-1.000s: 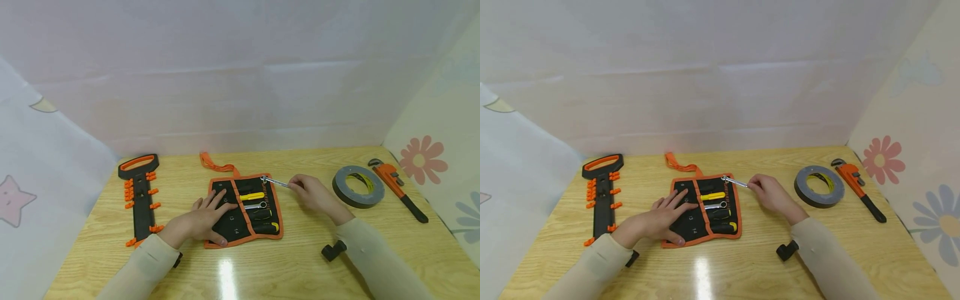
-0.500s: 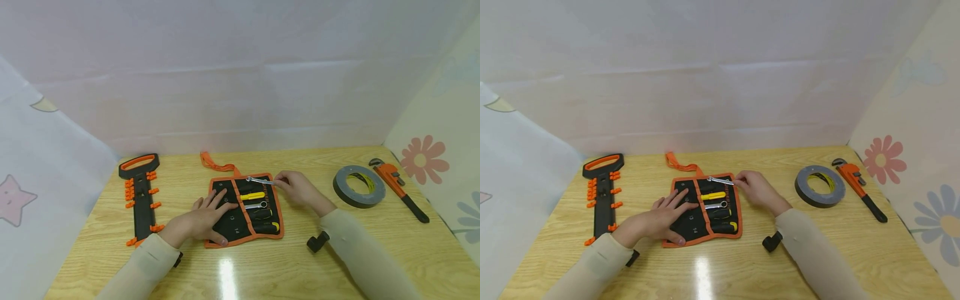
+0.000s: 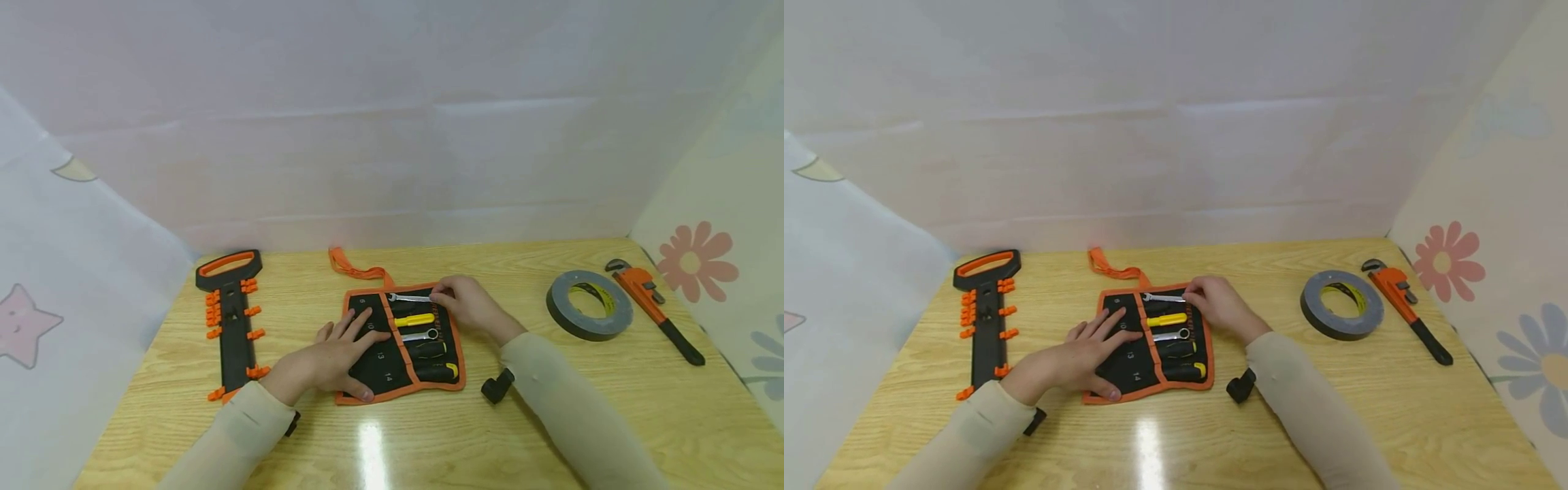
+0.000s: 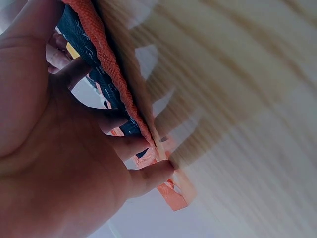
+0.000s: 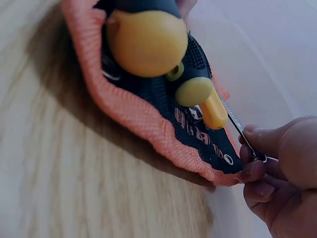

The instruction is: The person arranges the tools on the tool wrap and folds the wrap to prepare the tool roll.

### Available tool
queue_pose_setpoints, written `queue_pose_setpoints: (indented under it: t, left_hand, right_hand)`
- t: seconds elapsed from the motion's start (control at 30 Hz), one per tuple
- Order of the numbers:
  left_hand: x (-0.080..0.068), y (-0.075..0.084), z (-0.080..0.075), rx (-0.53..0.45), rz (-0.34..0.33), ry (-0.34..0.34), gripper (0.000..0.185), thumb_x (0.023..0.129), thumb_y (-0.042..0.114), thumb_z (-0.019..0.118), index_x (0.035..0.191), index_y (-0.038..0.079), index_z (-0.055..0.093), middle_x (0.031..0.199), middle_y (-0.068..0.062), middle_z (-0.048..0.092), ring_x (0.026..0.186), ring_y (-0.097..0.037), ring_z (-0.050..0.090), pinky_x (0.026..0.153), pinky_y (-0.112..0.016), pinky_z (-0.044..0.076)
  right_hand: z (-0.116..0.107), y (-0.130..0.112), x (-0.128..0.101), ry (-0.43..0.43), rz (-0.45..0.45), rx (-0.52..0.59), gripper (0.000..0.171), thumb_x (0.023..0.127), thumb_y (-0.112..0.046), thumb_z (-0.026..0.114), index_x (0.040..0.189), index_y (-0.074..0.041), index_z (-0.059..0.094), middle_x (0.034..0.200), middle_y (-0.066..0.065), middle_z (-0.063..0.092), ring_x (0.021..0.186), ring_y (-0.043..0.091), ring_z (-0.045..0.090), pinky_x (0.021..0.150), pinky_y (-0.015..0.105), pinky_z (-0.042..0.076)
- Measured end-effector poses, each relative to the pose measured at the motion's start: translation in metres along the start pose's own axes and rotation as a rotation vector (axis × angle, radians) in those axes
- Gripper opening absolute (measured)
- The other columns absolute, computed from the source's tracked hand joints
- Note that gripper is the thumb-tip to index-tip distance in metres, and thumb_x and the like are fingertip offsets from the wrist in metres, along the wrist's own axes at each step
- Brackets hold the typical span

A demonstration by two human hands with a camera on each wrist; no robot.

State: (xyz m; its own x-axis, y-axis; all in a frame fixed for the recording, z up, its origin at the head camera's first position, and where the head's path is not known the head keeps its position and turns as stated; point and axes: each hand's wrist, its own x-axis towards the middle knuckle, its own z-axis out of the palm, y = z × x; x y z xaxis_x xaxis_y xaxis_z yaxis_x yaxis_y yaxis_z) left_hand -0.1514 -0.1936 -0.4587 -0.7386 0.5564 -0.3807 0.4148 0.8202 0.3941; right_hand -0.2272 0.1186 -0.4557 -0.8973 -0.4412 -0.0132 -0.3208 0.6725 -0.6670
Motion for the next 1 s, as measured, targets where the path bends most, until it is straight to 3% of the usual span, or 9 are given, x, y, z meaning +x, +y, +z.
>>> queue_pose_setpoints:
  t: [0.2, 0.4, 0.77, 1.0]
  left_hand:
    - [-0.009, 0.01, -0.011, -0.025, 0.027, -0.006, 0.108, 0.079, 0.066, 0.086, 0.168, 0.044, 0.03, 0.183, -0.012, -0.008, 0.166, -0.052, -0.003, 0.122, -0.084, 0.011]
    - [-0.006, 0.007, -0.008, -0.017, 0.023, -0.01, 0.109, 0.078, 0.068, 0.085, 0.168, 0.045, 0.029, 0.183, -0.011, -0.009, 0.167, -0.05, -0.005, 0.123, -0.083, 0.01]
    - [-0.011, 0.014, -0.014, -0.021, 0.021, -0.019, 0.107, 0.081, 0.063, 0.087, 0.168, 0.043, 0.03, 0.183, -0.013, -0.007, 0.167, -0.052, -0.002, 0.123, -0.083, 0.011]
    - [-0.008, 0.01, -0.01, -0.026, 0.025, -0.008, 0.108, 0.079, 0.066, 0.086, 0.168, 0.045, 0.029, 0.183, -0.012, -0.008, 0.167, -0.052, -0.002, 0.123, -0.084, 0.011]
  right_hand:
    - [0.002, -0.001, 0.005, 0.007, 0.012, -0.003, 0.017, 0.108, -0.021, 0.068, 0.109, -0.011, 0.081, 0.102, 0.003, 0.078, 0.086, 0.015, 0.067, 0.082, 0.038, 0.058]
    - [0.001, -0.007, 0.01, -0.032, 0.042, -0.022, 0.018, 0.109, -0.022, 0.067, 0.109, -0.011, 0.082, 0.103, 0.004, 0.079, 0.089, 0.015, 0.069, 0.085, 0.04, 0.059]
    - [-0.008, -0.009, 0.015, -0.089, 0.073, -0.009, 0.021, 0.109, -0.021, 0.067, 0.106, -0.008, 0.083, 0.099, 0.007, 0.078, 0.075, 0.016, 0.059, 0.068, 0.032, 0.049]
    - [-0.009, -0.012, 0.017, -0.085, 0.104, -0.001, 0.021, 0.107, -0.023, 0.07, 0.105, -0.008, 0.084, 0.098, 0.008, 0.078, 0.076, 0.018, 0.059, 0.069, 0.032, 0.048]
